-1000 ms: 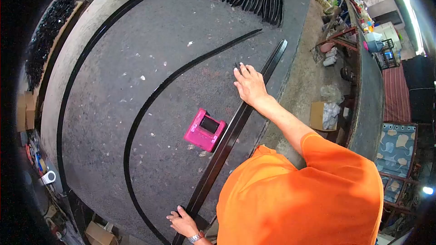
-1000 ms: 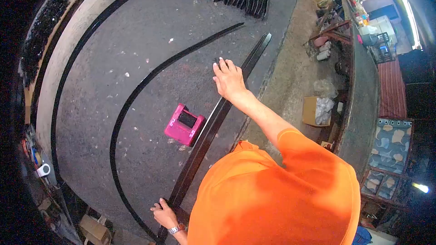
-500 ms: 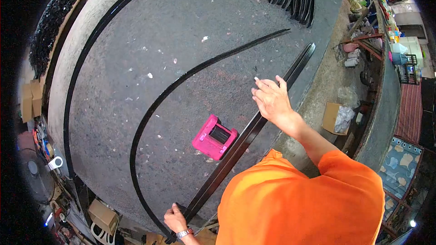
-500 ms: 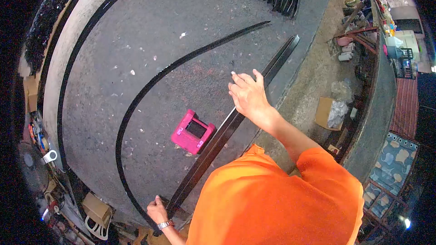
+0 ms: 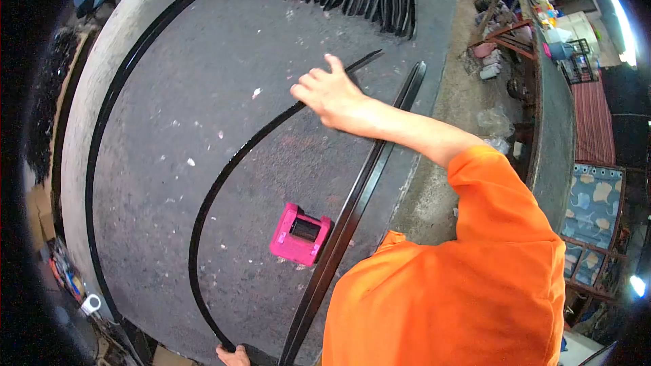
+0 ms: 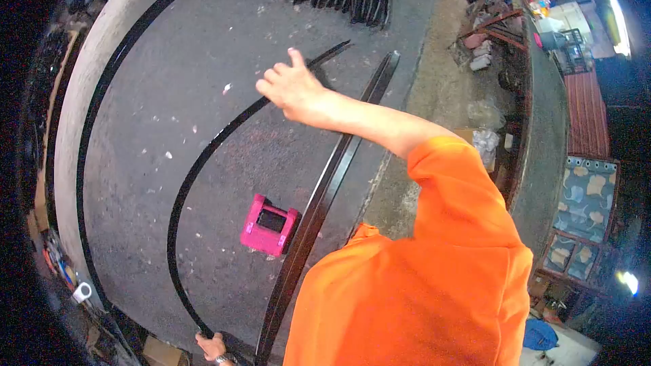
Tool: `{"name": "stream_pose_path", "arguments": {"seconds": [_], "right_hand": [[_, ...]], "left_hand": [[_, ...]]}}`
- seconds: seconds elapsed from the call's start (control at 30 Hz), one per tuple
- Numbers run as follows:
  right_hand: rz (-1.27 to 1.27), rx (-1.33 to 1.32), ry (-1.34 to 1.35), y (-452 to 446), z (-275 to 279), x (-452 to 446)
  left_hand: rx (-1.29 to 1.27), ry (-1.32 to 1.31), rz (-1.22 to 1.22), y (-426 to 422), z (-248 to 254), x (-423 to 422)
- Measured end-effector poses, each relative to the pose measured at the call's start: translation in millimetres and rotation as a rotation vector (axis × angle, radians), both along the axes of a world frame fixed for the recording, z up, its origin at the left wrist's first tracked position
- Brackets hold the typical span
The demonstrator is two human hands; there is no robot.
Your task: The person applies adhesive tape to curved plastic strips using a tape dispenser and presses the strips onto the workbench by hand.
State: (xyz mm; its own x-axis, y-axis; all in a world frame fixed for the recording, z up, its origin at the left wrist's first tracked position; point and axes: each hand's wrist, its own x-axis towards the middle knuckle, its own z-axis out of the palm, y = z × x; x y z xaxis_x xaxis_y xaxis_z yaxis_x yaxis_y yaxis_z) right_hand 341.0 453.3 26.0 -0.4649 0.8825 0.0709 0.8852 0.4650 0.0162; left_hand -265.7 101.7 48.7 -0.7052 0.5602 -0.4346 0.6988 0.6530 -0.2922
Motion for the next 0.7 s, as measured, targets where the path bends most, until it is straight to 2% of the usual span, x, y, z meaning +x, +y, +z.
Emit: {"name": "stream_pose_path", "arguments": {"seconds": [0.03, 0.13, 0.33, 0.43, 0.57, 0.6, 0.7], "right_hand": [[0.020, 0.024, 0.012, 1, -5, -1], [-0.014, -0.028, -0.042, 5, 1, -2], [-0.034, 0.057, -0.042, 3, 9, 12], [-0.215, 0.217, 0.155, -19, 14, 25], [-0.584, 0.249, 0.161, -51, -16, 68], [-0.594, 0.297, 0.138, -57, -30, 81], [-0.641, 0.222, 0.108, -62, -38, 97]], "left_hand": [[-0.021, 0.033, -0.045, 18, 23, 29], [0.007, -0.064, -0.022, 15, 22, 18], [0.039, -0.125, -0.008, 12, 24, 15], [-0.030, 0.005, -0.033, 23, 37, 41], [0.085, -0.110, -0.088, 1, 17, 12], [0.094, -0.128, -0.081, 3, 19, 13], [0.124, -0.190, -0.100, 3, 15, 7]]}}
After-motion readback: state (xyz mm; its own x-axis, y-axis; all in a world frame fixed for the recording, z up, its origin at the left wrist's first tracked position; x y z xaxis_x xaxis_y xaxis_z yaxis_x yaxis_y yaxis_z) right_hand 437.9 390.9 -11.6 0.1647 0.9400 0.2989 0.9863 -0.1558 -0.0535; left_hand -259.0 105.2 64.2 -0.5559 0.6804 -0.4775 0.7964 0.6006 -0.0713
